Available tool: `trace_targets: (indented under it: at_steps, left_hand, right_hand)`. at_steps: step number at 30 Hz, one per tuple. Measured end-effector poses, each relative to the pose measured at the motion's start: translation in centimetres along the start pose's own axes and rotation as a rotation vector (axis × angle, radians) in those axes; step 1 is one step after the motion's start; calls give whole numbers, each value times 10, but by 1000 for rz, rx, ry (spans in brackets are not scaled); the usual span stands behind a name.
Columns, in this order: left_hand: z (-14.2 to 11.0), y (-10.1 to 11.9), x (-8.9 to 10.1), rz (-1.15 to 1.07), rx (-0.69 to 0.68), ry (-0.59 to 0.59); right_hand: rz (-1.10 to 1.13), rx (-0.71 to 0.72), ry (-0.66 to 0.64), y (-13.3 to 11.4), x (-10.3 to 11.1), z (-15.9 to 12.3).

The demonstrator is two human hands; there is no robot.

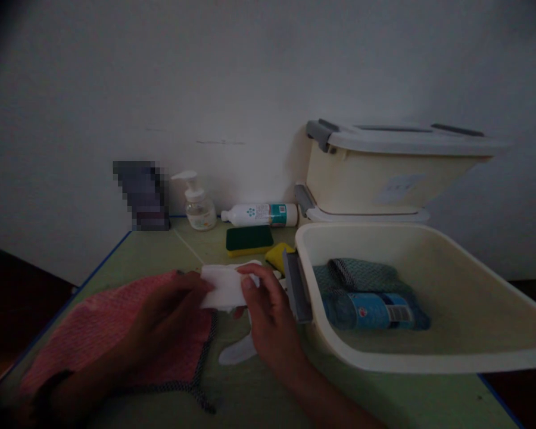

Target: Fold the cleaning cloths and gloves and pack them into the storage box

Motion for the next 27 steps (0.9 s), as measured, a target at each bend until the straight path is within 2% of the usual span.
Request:
trace_targets:
  at_steps: [4, 8, 15, 19, 27]
  left_hand:
    - [2, -1, 0, -31, 26, 43]
    - [2, -4, -2, -58, 32, 55]
    - [5, -5, -3, -58, -51, 36]
    - [5, -4, -3, -24, -53, 35]
    - [3, -6, -2, -11, -61, 36]
  right_hand:
    - [-58, 146, -8, -1, 2, 0]
    - [-90, 225, -27, 0, 2, 1]
    - [-196, 203, -69, -1, 1, 2]
    - [-150, 136, -104, 0, 0, 2]
    - [-263, 186, -27, 4, 2, 5]
Point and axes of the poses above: each hand's wrist, its own z-axis towards the middle knuckle, its own x-axis out of the back of the hand, y = z × x, the point moved 2 cm from there along z, towards the middle knuckle, and after that the axes turned 15 degrees about -z, right-handed, at the moved point
